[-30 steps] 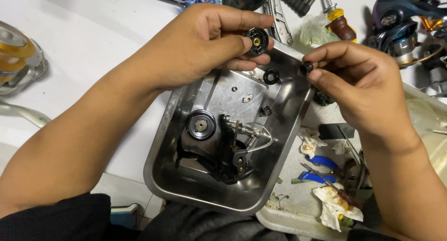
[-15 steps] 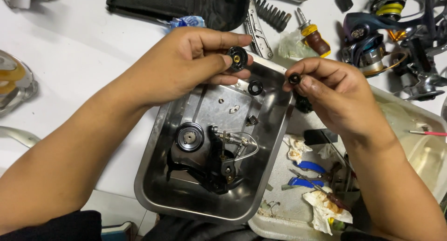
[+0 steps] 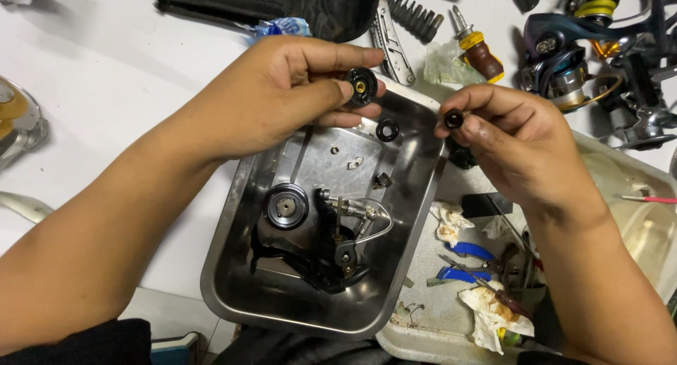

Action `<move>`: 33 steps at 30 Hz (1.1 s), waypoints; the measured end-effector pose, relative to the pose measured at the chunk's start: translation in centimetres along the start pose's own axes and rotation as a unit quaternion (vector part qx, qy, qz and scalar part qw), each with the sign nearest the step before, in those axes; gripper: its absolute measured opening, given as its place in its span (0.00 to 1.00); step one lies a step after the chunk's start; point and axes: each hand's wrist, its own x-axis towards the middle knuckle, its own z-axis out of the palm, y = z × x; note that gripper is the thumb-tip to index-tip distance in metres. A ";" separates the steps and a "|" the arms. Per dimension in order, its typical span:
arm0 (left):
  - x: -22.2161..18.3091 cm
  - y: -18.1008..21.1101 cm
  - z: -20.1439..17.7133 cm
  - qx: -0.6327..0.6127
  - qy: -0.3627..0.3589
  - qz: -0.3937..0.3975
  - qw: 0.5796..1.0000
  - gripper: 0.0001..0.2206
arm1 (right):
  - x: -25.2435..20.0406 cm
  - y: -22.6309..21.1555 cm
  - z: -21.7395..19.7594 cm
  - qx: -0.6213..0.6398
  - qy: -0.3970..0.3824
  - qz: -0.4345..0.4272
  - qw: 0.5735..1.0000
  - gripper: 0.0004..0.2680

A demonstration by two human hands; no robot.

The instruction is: The person cleans small fishing reel components using a paper towel. They wipe a black cylindrical part and a black ring, then place them into a metal tray. The person repeats the wiping process on additional small parts.

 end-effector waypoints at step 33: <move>0.4 -0.6 -0.1 -0.021 0.021 -0.003 1.000 0.20 | 0.3 -0.4 3.8 -0.594 -0.097 -0.236 0.763 0.08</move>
